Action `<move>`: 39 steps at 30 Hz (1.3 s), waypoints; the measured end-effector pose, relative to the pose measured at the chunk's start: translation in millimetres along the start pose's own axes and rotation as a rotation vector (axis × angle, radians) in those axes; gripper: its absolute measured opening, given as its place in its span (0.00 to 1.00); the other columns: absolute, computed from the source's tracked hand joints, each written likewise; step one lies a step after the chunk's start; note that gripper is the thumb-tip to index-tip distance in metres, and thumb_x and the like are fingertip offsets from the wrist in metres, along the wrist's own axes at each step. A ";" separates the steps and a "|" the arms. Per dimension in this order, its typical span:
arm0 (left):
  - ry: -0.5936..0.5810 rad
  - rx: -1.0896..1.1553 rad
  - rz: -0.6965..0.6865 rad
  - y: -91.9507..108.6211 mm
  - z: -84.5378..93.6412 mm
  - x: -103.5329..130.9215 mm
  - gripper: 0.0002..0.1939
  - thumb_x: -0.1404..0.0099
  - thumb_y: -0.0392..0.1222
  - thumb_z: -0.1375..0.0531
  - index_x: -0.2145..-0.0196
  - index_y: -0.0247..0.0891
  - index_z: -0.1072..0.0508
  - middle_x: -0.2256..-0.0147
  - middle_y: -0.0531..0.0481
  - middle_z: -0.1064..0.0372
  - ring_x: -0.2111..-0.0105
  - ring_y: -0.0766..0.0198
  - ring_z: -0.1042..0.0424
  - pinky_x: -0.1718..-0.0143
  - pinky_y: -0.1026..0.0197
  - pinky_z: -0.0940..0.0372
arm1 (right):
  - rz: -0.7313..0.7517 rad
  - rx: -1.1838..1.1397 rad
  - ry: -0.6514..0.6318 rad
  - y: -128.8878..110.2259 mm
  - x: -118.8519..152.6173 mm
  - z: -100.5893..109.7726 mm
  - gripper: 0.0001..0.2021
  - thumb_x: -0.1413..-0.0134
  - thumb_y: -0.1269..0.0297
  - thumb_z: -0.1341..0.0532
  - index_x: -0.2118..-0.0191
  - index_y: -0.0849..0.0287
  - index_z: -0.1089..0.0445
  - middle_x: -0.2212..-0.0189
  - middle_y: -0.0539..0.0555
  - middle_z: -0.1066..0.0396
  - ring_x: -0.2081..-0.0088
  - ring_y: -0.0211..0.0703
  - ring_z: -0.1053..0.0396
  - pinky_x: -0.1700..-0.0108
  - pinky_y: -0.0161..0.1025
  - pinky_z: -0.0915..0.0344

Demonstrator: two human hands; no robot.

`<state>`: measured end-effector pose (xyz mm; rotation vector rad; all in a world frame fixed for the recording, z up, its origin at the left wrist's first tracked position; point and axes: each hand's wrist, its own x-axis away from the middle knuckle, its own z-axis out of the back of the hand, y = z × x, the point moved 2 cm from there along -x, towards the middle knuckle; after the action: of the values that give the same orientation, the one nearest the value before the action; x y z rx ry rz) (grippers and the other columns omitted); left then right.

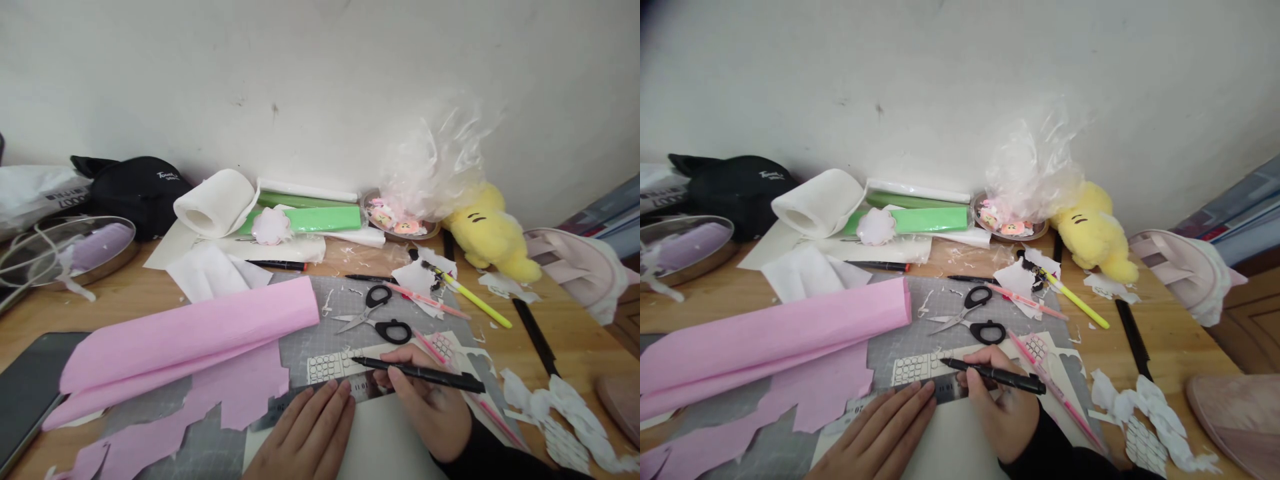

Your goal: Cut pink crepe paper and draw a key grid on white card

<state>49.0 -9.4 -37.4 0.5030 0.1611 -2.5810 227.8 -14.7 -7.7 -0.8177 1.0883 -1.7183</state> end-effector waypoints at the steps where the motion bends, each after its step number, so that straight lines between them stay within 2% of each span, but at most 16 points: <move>1: -0.003 0.000 -0.001 0.0 0.1 0.0 0.19 0.37 0.38 0.53 0.48 0.36 0.38 0.47 0.53 0.40 0.44 0.60 0.50 0.45 0.59 0.53 | 0.001 -0.001 -0.007 -0.4 0.0 0.1 0.06 0.52 0.62 0.46 0.70 0.58 0.34 0.78 0.51 0.28 0.75 0.38 0.29 0.71 0.33 0.33; 10: -0.013 -0.035 -0.039 -2.0 2.5 -0.9 0.19 0.37 0.39 0.52 0.48 0.37 0.37 0.47 0.53 0.40 0.44 0.60 0.50 0.46 0.59 0.50 | 0.013 0.001 -0.029 -3.3 -0.1 1.1 0.05 0.53 0.63 0.46 0.71 0.57 0.34 0.79 0.50 0.28 0.75 0.38 0.29 0.71 0.33 0.33; 16: -0.013 -0.008 0.001 -0.6 1.1 -0.6 0.19 0.37 0.40 0.52 0.48 0.36 0.38 0.47 0.53 0.40 0.44 0.60 0.50 0.45 0.59 0.52 | -0.013 -0.001 0.012 -5.3 0.7 1.9 0.06 0.54 0.63 0.46 0.72 0.57 0.35 0.80 0.51 0.28 0.76 0.38 0.30 0.72 0.33 0.33; 27: -0.014 0.000 -0.008 -0.5 0.7 0.5 0.20 0.36 0.43 0.52 0.48 0.36 0.38 0.46 0.52 0.41 0.44 0.59 0.50 0.45 0.58 0.51 | -0.060 -0.044 0.071 -4.7 -0.7 2.0 0.06 0.54 0.61 0.45 0.71 0.57 0.36 0.81 0.51 0.28 0.76 0.40 0.29 0.73 0.34 0.32; 35: -0.010 -0.007 -0.010 -0.6 0.1 0.0 0.20 0.36 0.45 0.52 0.49 0.37 0.37 0.46 0.52 0.41 0.44 0.59 0.50 0.46 0.59 0.50 | -0.028 -0.039 0.038 -0.6 -1.0 0.3 0.07 0.54 0.61 0.44 0.70 0.58 0.34 0.79 0.52 0.28 0.74 0.40 0.29 0.70 0.35 0.32; 39: -0.012 -0.012 -0.018 -1.2 -0.1 0.5 0.20 0.35 0.46 0.53 0.48 0.36 0.38 0.46 0.52 0.41 0.44 0.59 0.50 0.46 0.59 0.49 | -0.014 -0.031 0.088 -0.2 -0.8 3.2 0.07 0.54 0.61 0.44 0.70 0.58 0.34 0.79 0.52 0.28 0.75 0.40 0.29 0.73 0.33 0.31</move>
<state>48.0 -8.6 -37.6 0.4837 0.1777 -2.5981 230.8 -14.9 -6.3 -0.7768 1.1737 -1.7665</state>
